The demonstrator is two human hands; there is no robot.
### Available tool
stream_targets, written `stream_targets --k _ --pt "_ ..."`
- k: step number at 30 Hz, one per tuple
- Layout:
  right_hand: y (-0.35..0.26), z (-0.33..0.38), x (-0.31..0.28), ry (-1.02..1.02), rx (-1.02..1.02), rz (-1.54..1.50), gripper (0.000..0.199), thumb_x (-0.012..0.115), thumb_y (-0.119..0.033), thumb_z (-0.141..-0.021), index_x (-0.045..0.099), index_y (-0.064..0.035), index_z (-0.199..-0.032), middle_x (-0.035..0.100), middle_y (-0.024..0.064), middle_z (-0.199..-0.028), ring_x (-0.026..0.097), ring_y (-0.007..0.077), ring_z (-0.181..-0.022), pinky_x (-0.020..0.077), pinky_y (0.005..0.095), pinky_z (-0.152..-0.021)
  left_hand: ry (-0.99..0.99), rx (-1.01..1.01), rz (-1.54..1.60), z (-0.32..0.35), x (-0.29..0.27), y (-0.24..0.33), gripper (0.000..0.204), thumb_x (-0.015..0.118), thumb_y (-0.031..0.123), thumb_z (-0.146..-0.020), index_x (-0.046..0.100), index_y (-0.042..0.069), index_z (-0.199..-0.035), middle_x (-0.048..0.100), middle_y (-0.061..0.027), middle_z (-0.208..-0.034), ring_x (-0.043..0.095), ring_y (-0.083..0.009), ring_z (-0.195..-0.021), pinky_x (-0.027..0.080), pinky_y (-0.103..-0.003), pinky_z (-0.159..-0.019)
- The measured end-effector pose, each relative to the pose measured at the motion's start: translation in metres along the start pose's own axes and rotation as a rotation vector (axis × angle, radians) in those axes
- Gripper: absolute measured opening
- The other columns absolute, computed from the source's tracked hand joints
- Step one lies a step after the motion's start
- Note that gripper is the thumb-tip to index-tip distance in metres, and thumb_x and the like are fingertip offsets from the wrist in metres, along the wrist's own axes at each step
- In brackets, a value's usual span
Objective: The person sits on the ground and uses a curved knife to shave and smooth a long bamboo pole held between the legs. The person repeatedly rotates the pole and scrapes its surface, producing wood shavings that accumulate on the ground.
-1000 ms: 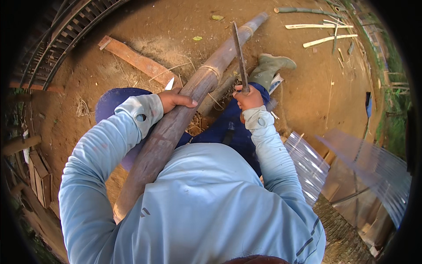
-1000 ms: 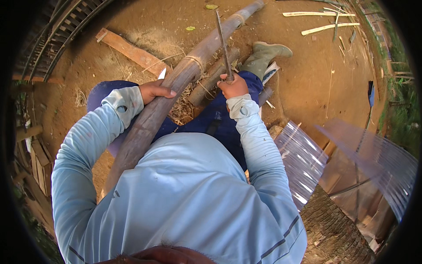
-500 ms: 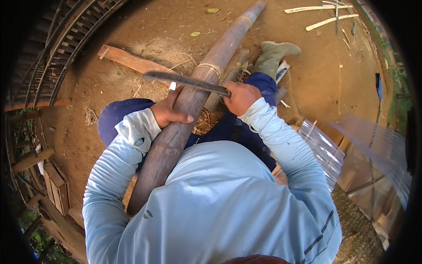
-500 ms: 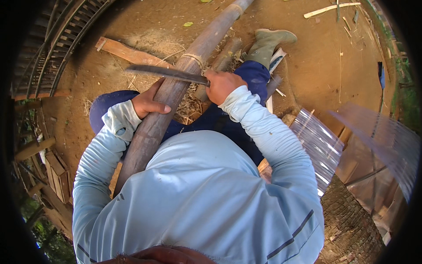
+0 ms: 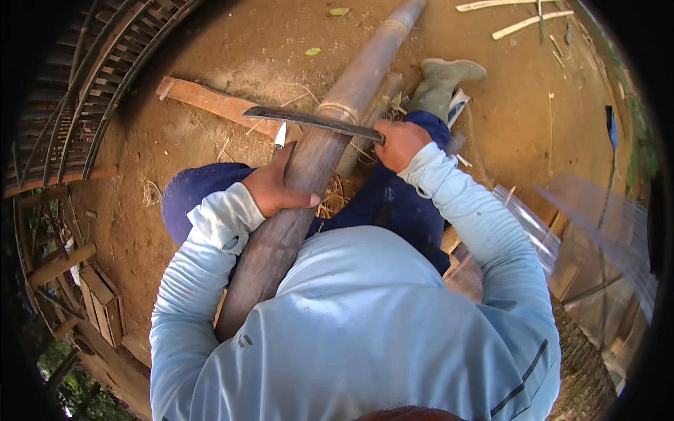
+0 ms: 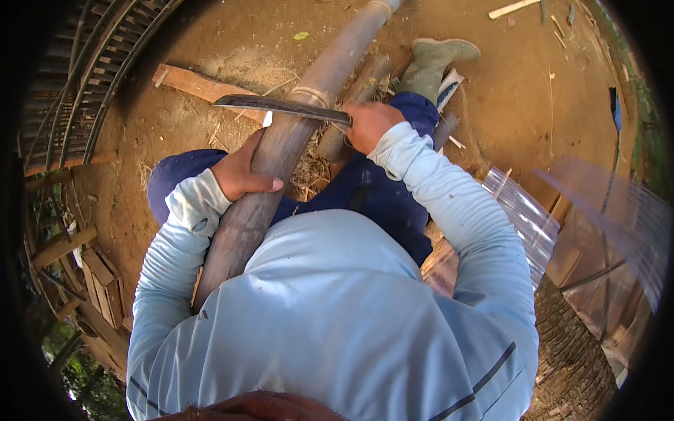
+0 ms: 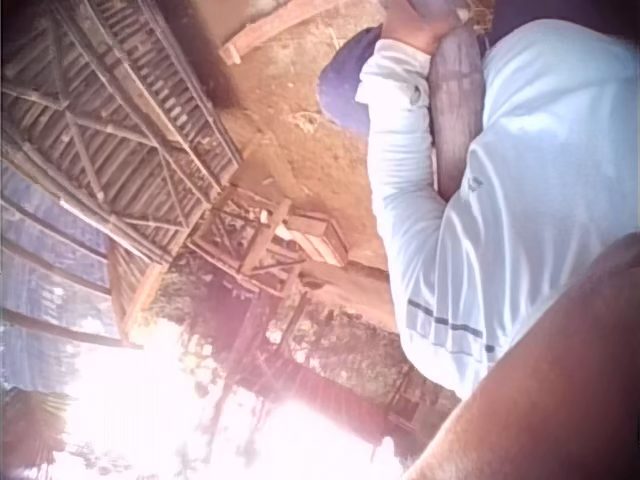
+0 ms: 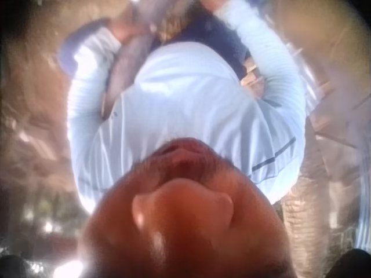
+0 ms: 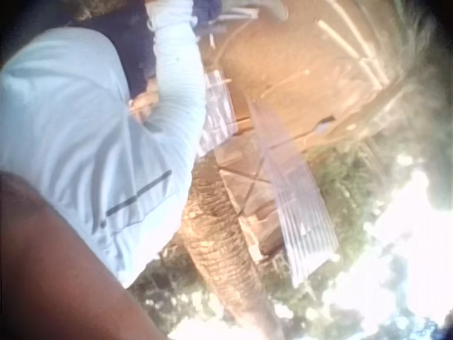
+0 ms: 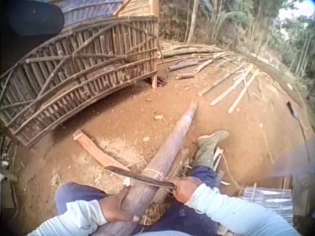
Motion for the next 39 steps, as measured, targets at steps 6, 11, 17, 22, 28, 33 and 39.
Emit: stream_targets --k 6,11,17,22,28,33,39 --pt "-0.008 0.016 0.009 0.067 0.017 -0.038 0.021 0.069 -0.018 -0.080 0.064 -0.0077 -0.097 0.068 0.0231 -0.083 0.067 0.0431 -0.082 0.0534 0.0510 -0.074 0.030 0.058 -0.063 0.001 0.003 -0.003 0.128 0.085 0.043 -0.068 0.008 -0.011 -0.153 0.052 -0.0355 -0.135 0.058 -0.0381 -0.123 0.043 -0.036 -0.107" --pt "0.014 -0.005 0.005 0.162 0.145 -0.024 0.021 0.070 -0.019 -0.080 0.064 -0.0082 -0.097 0.069 0.0223 -0.085 0.067 0.0434 -0.082 0.0539 0.0505 -0.073 0.023 -0.005 -0.108 0.002 0.002 0.006 0.126 0.085 0.042 -0.068 0.009 -0.012 -0.153 0.050 -0.0359 -0.137 0.056 -0.0383 -0.126 0.041 -0.035 -0.109" --pt "0.008 -0.006 0.009 0.120 0.024 -0.051 0.020 0.067 -0.017 -0.081 0.064 -0.0066 -0.098 0.068 0.0232 -0.085 0.066 0.0438 -0.082 0.0535 0.0509 -0.075 0.031 0.007 -0.151 -0.003 0.003 0.007 0.126 0.085 0.041 -0.067 0.010 -0.015 -0.152 0.049 -0.0371 -0.138 0.056 -0.0382 -0.126 0.041 -0.035 -0.109" --pt "0.002 0.002 0.021 0.165 0.061 -0.057 0.018 0.068 -0.017 -0.081 0.063 -0.0068 -0.096 0.068 0.0231 -0.084 0.066 0.0439 -0.083 0.0533 0.0511 -0.075 0.026 -0.006 -0.146 -0.003 -0.001 0.015 0.128 0.085 0.044 -0.067 0.010 -0.015 -0.151 0.049 -0.0384 -0.137 0.056 -0.0382 -0.126 0.041 -0.035 -0.109" --pt "-0.001 0.003 0.016 0.191 0.034 -0.067 0.018 0.068 -0.018 -0.081 0.061 -0.0065 -0.094 0.068 0.0223 -0.085 0.067 0.0434 -0.084 0.0533 0.0518 -0.076 0.033 0.025 -0.144 -0.009 -0.001 0.001 0.129 0.085 0.045 -0.066 0.009 -0.015 -0.152 0.051 -0.0382 -0.135 0.057 -0.0388 -0.125 0.043 -0.035 -0.107" --pt "0.011 -0.016 0.021 0.206 0.089 -0.055 0.017 0.067 -0.017 -0.081 0.062 -0.0059 -0.093 0.068 0.0233 -0.083 0.066 0.0441 -0.084 0.0531 0.0519 -0.076 0.023 0.025 -0.157 -0.006 0.001 0.008 0.127 0.084 0.044 -0.067 0.009 -0.014 -0.152 0.052 -0.0376 -0.134 0.058 -0.0388 -0.124 0.043 -0.035 -0.106" --pt "0.019 -0.027 0.024 0.230 0.101 -0.052 0.018 0.065 -0.017 -0.082 0.065 -0.0059 -0.096 0.068 0.0238 -0.085 0.067 0.0442 -0.084 0.0532 0.0517 -0.077 0.013 0.041 -0.162 -0.005 -0.001 0.012 0.127 0.083 0.045 -0.067 0.010 -0.015 -0.151 0.052 -0.0375 -0.134 0.058 -0.0393 -0.123 0.044 -0.036 -0.106"
Point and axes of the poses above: each hand's wrist, its own z-axis away from the middle knuckle, its own x-axis out of the palm, y = z × x, the point moved 2 cm from there along -z, towards the middle knuckle
